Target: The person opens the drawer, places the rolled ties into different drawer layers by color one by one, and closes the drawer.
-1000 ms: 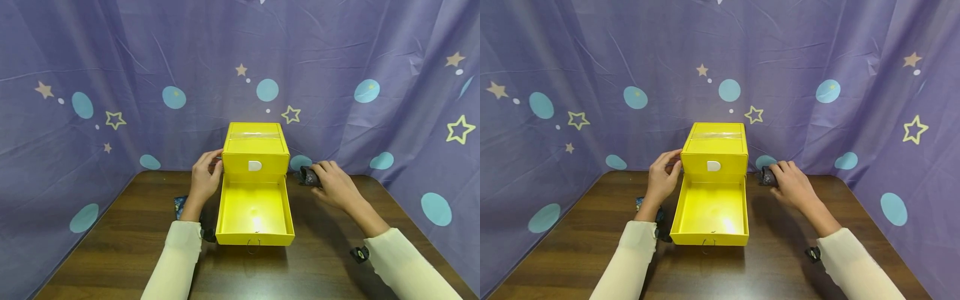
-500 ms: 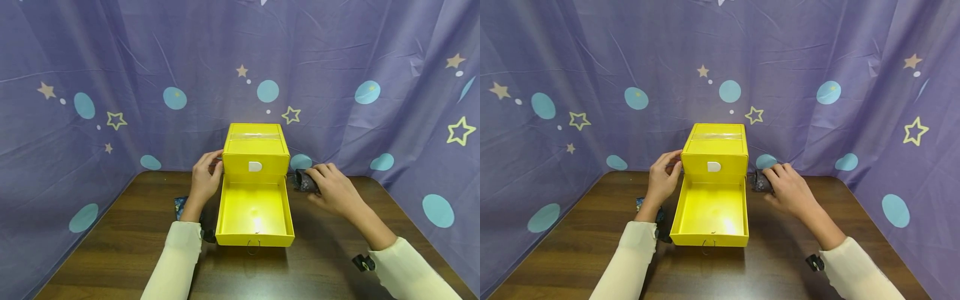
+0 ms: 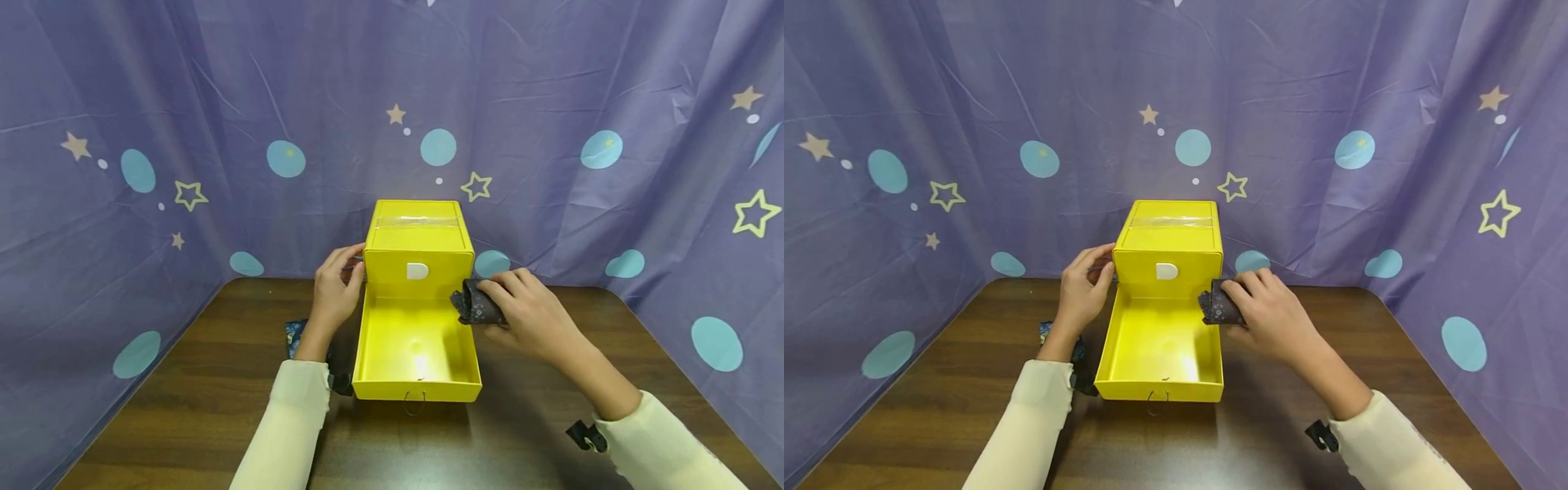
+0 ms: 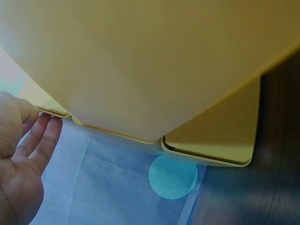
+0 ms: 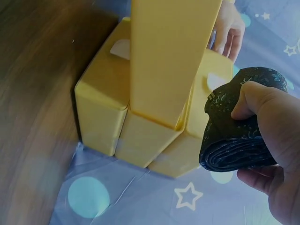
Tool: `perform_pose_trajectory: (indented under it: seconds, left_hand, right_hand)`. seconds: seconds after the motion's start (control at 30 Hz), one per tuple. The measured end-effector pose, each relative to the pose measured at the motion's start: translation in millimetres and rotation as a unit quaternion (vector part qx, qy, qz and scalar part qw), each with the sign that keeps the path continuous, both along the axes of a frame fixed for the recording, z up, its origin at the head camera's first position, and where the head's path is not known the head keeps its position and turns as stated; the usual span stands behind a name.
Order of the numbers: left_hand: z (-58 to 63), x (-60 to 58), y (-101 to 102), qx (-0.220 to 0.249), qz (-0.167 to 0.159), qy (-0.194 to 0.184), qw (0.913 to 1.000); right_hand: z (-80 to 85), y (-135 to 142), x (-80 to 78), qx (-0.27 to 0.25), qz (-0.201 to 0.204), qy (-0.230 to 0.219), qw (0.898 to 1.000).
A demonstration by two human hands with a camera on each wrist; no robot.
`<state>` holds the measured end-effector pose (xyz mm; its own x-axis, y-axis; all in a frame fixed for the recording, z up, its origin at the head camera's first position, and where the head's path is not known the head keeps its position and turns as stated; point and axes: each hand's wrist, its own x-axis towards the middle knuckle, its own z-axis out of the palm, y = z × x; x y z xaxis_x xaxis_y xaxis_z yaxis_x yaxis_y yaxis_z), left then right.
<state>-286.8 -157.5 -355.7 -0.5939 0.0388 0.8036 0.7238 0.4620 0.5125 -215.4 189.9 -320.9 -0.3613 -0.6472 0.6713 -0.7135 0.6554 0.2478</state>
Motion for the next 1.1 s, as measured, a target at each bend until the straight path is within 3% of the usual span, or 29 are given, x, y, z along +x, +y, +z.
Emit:
perform_pose_trajectory:
  seconds: [0.57, 1.1]
  left_hand:
    - [-0.6, -1.5, 0.9, -0.002, -0.006, 0.009, 0.9999]
    - [0.8, -1.0, 0.6, -0.002, -0.001, 0.015, 0.9999]
  right_hand:
    - [-6.0, -37.9, 3.5, 0.010, 0.027, -0.004, 1.000]
    - [-20.9, -69.9, -12.7, 0.046, 0.030, -0.039, 0.998]
